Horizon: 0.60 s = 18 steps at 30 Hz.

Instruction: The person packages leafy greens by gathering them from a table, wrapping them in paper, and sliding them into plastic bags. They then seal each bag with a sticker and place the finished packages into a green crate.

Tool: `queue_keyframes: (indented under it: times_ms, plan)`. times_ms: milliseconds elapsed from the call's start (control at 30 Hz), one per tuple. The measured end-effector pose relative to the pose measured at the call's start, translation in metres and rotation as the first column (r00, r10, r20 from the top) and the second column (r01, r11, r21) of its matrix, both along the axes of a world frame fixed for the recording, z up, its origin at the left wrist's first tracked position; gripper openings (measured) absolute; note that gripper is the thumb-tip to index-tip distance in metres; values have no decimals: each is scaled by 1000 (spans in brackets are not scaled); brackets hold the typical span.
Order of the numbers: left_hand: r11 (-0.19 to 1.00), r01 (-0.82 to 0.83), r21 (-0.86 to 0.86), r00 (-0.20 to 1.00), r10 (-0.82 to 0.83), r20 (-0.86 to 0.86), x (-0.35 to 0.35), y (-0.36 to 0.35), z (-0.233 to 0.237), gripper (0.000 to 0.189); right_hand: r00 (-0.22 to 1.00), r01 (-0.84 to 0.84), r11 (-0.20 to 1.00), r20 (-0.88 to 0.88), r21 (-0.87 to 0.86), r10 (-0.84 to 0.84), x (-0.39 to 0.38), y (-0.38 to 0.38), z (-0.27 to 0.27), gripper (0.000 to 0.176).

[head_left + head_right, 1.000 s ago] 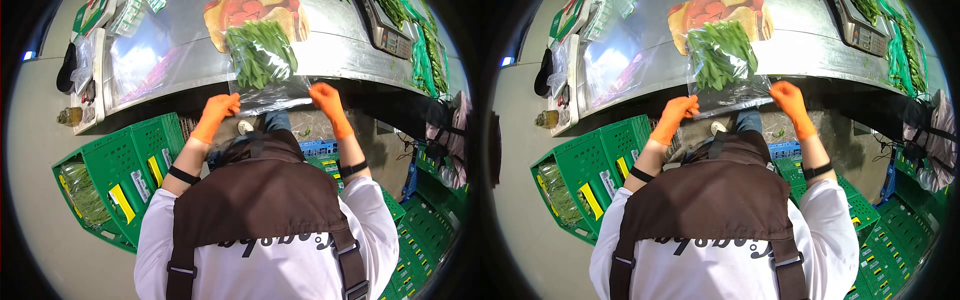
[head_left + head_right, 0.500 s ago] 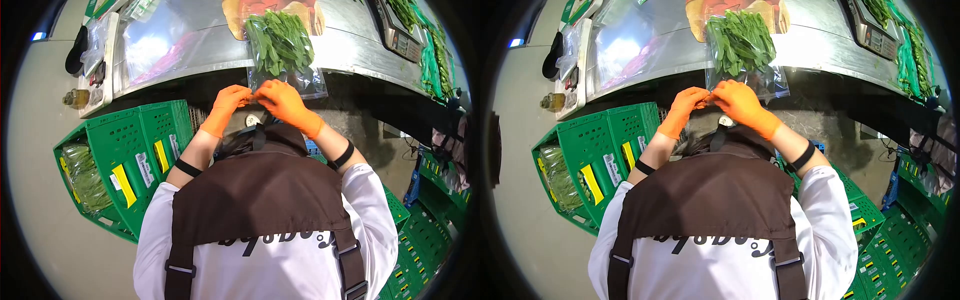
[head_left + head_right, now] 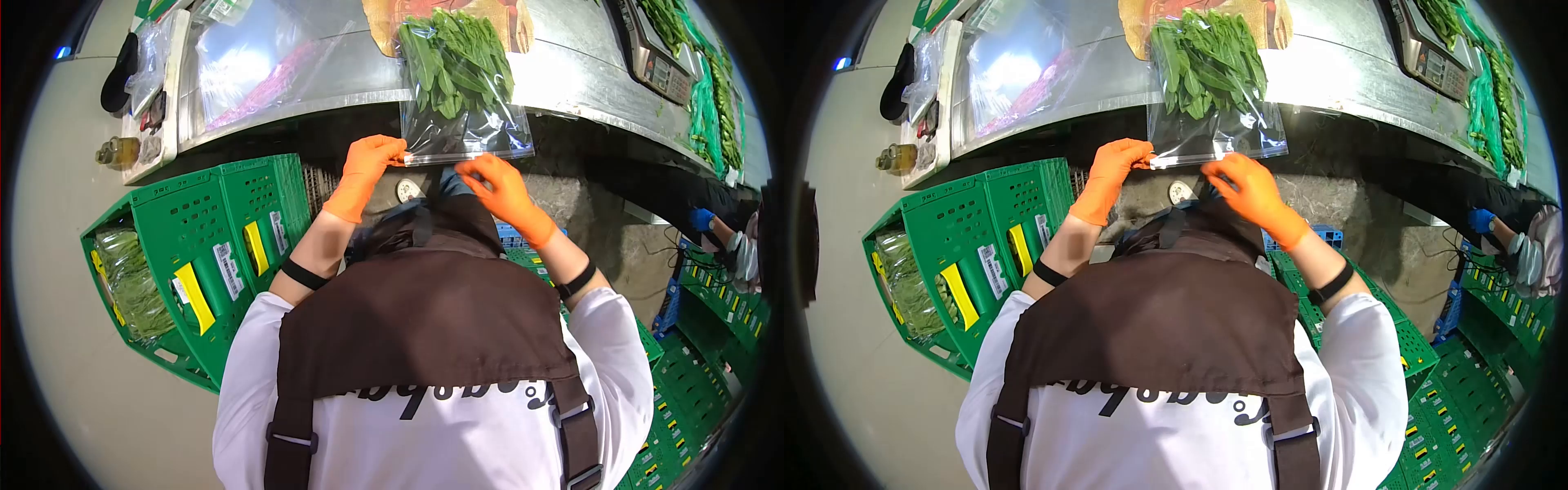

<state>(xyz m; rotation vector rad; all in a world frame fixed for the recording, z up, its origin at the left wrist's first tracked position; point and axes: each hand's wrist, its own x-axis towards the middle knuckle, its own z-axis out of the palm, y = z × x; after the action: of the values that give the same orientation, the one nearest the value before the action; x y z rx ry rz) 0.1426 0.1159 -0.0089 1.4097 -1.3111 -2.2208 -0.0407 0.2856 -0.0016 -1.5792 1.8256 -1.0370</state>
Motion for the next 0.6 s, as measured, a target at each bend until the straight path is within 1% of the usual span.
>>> queue_keyframes:
  times_ms: [33, 67, 167, 200, 233, 267, 300, 367, 400, 433, 467, 500, 533, 567, 600]
  plan:
    - [1000, -3, -16, 1000, 4, 11, -1, 0, 0, 16, 999, -52, 997, 11, -49, 52, 6, -22, 11, 17]
    - [1000, -12, -26, 1000, 13, 21, -2, 0, 1, 14, 993, -100, 989, -69, -106, 93, 11, -39, 14, 21]
    - [994, 40, -97, 999, -39, 15, -2, 0, 3, 13, 967, -168, 983, -206, -77, 149, 31, -77, 8, 21]
    - [967, 97, -234, 992, -74, 107, -3, 0, 1, 12, 968, -166, 982, -204, -87, 145, 33, -77, 4, 21]
    - [965, 97, -242, 991, -72, 109, -3, 1, 0, 12, 974, -169, 981, -170, -96, 152, 34, -74, -1, 20]
    - [975, 51, -218, 996, -33, 86, -2, 4, -2, 12, 978, -172, 980, -138, -102, 157, 35, -72, -3, 19]
    - [982, 5, -190, 998, 7, 62, -2, 7, -1, 12, 987, -158, 982, -40, -100, 155, 33, -61, -2, 18]
    - [986, -20, -167, 998, 30, 63, -5, 10, 4, 13, 981, -157, 984, 99, -85, 166, 16, -24, -9, 18]
    - [995, -25, -97, 999, 29, 44, -5, 10, 5, 13, 968, -48, 995, 249, 88, 25, 5, 3, -23, 18]
    - [999, -28, -26, 999, 29, 25, -5, 11, 7, 14, 920, 37, 961, 367, 272, -139, -10, 38, -47, 18]
    - [1000, -9, -1, 1000, 9, 24, -3, 11, 4, 15, 887, 69, 901, 387, 429, -252, -37, 80, -83, 17]
    - [1000, -8, -1, 1000, 8, 17, -1, 11, 1, 15, 884, 151, 796, 281, 587, -374, -69, 136, -130, 14]
    - [1000, 15, -3, 1000, -15, 18, 1, 11, -2, 16, 942, 262, 667, -35, 697, -333, -98, 189, -155, 18]
    - [999, 37, -4, 999, -37, 18, 2, 9, -4, 16, 956, 260, 418, -293, 870, 14, -136, 252, -196, 23]
    - [994, 111, -14, 992, -109, 60, 6, 2, -5, 19, 940, 208, 387, -293, 898, 175, -154, 284, -188, 19]
